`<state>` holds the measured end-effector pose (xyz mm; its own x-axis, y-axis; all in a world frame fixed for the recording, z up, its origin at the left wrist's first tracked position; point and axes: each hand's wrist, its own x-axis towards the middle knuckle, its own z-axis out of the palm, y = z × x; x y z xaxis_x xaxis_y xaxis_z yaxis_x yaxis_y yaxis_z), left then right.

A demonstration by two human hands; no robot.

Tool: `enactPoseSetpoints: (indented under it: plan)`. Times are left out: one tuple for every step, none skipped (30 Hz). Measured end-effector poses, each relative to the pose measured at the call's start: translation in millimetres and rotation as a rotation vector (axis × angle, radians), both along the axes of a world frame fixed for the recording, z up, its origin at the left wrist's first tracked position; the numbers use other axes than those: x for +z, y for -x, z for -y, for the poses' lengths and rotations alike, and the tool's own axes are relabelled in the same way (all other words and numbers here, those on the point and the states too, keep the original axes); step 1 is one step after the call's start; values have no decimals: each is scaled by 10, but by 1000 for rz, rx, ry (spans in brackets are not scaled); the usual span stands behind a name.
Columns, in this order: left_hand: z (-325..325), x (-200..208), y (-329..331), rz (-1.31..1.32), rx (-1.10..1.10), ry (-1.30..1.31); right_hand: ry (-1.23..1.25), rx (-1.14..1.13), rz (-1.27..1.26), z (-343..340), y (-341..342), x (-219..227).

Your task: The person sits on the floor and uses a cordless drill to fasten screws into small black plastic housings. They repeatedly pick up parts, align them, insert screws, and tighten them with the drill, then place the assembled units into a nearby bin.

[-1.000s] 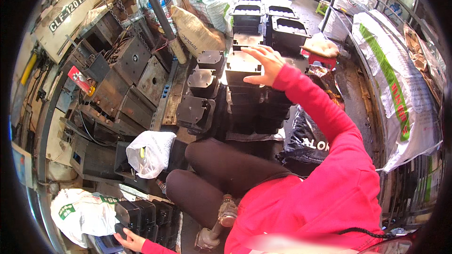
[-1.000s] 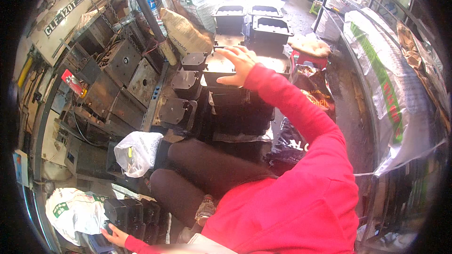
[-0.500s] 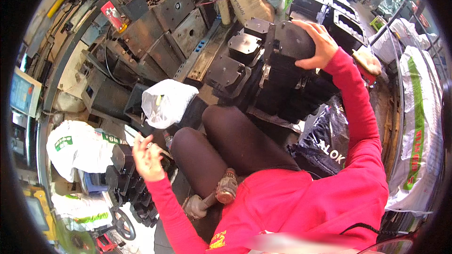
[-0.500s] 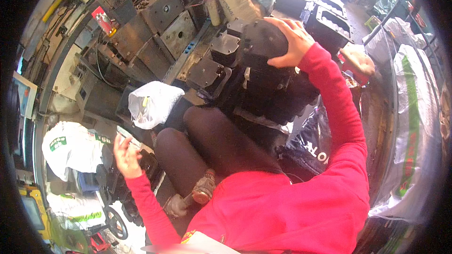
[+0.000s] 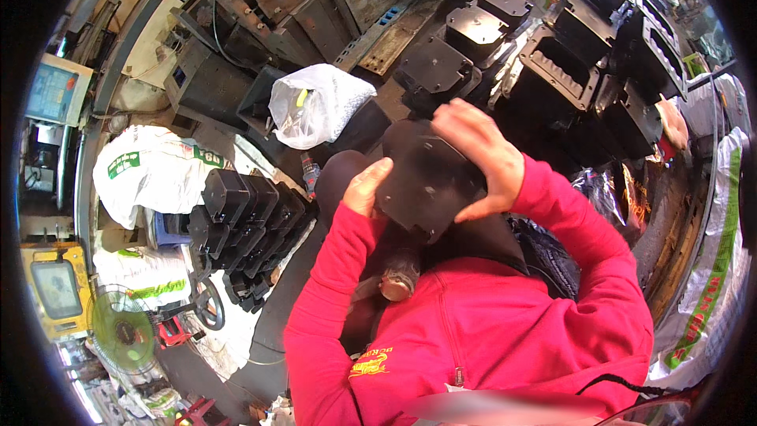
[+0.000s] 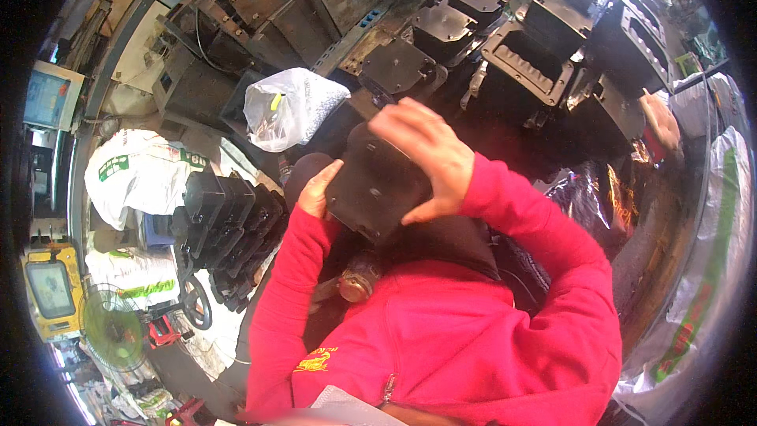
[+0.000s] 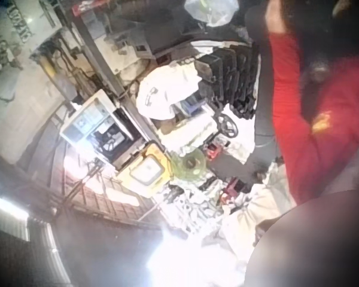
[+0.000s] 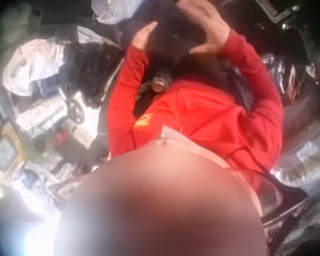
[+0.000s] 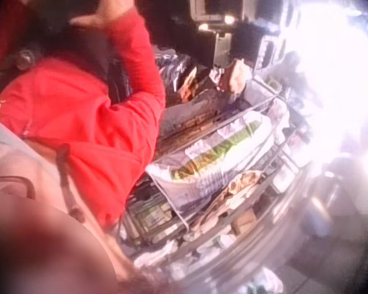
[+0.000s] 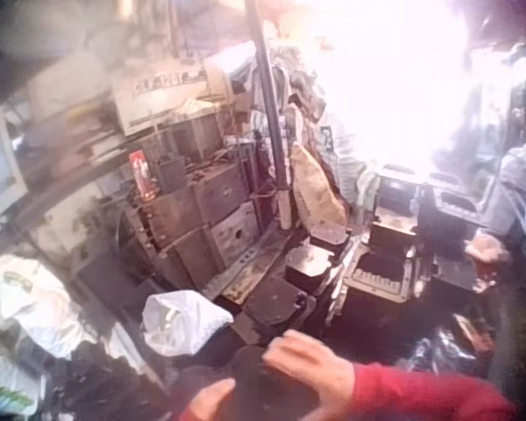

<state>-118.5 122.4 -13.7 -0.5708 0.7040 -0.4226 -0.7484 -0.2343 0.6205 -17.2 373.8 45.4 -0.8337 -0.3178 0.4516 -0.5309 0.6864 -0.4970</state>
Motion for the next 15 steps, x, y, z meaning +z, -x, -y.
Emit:
enactPoseSetpoints:
  plan:
    - [47,-22,5,73,75,-117,435,-54,112,116,8,-145]
    - [78,-39,-12,-107,115,-102,913,-115,230,249,10,-281]
    - [89,-58,-59,-300,163,-83,1323,-84,531,366,-30,-400]
    - [68,-77,-91,-229,198,-134,1736,-30,637,540,-35,-527]
    - [35,-102,-125,-7,247,-161,1762,-11,588,614,-9,-626]
    - [18,-125,-159,-117,234,-15,1776,-104,625,678,15,-715]
    - [-4,-160,-169,-196,212,140,1784,-62,618,648,38,-772]
    - [-8,-205,-134,-237,170,245,1770,-75,658,604,48,-815]
    - [18,-253,-3,-486,64,431,1774,-91,673,545,64,-843]
    - [131,-297,162,-612,89,396,1702,-79,713,484,74,-864]
    - [295,-337,455,-705,105,330,1651,-72,733,452,70,-882]
    - [385,-423,842,-869,254,440,1622,-54,739,413,65,-897]
    - [477,-513,1265,-829,388,673,1500,-174,778,429,54,-924]
    - [554,-625,1664,-797,500,686,1420,-190,840,457,40,-952]
    - [591,-777,1972,-789,455,778,1344,-225,830,495,48,-993]
